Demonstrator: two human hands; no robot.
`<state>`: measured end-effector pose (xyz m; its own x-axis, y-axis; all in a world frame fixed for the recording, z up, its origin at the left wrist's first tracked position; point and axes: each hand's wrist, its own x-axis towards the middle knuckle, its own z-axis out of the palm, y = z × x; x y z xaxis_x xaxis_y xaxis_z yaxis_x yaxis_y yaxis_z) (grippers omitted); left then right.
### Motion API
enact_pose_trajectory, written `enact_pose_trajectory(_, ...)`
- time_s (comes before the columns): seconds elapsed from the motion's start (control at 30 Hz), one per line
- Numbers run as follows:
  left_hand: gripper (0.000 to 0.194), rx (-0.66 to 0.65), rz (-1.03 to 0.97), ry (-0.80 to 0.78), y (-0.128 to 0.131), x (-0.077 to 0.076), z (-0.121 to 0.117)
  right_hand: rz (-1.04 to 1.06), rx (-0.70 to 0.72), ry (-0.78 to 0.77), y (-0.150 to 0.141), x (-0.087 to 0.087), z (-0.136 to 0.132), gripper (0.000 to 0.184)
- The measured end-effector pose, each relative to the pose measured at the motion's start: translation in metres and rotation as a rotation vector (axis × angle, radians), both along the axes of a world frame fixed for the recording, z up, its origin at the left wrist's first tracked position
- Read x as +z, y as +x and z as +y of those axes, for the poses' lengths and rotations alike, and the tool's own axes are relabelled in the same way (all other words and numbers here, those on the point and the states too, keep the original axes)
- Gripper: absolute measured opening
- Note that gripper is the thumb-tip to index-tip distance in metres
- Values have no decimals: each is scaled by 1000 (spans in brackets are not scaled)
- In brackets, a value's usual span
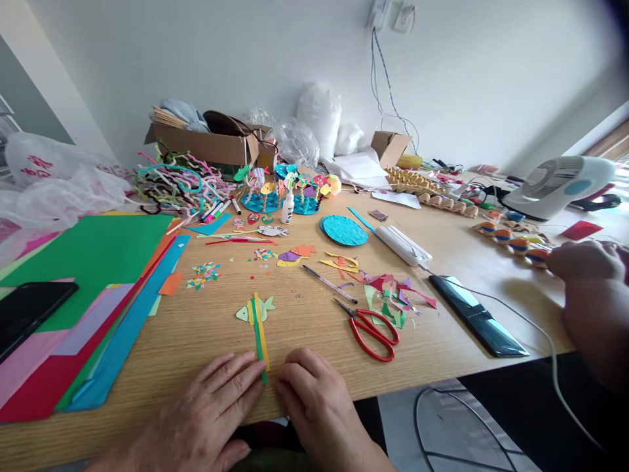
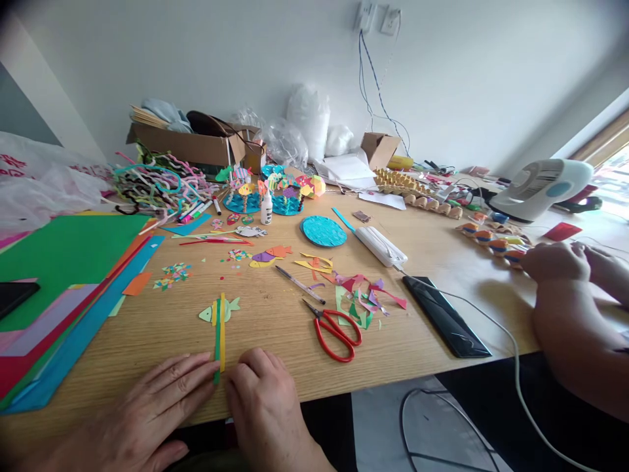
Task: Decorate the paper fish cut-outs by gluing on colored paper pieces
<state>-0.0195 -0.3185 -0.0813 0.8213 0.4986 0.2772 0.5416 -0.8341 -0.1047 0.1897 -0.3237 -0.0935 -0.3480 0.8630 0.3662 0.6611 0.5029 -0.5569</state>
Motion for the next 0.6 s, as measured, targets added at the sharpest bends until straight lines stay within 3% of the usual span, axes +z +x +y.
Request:
enact_pose_trajectory(0.17,57,30,-8,-9,-1,-4,0,47,5,-6,-4,0,2,15)
enact_pose_trajectory(0.3,63,67,-111,-120,0,1,4,108,37,18,-9,2,4,24)
enact_pose_trajectory(0.47,58,91,-216,-277,-2,11,11,159,26,42,-14,3,10,26)
enact_pose_trajectory(0.6,53,96,-252,-315,-2,14,16,276,-22,-40,-15,4,22,33)
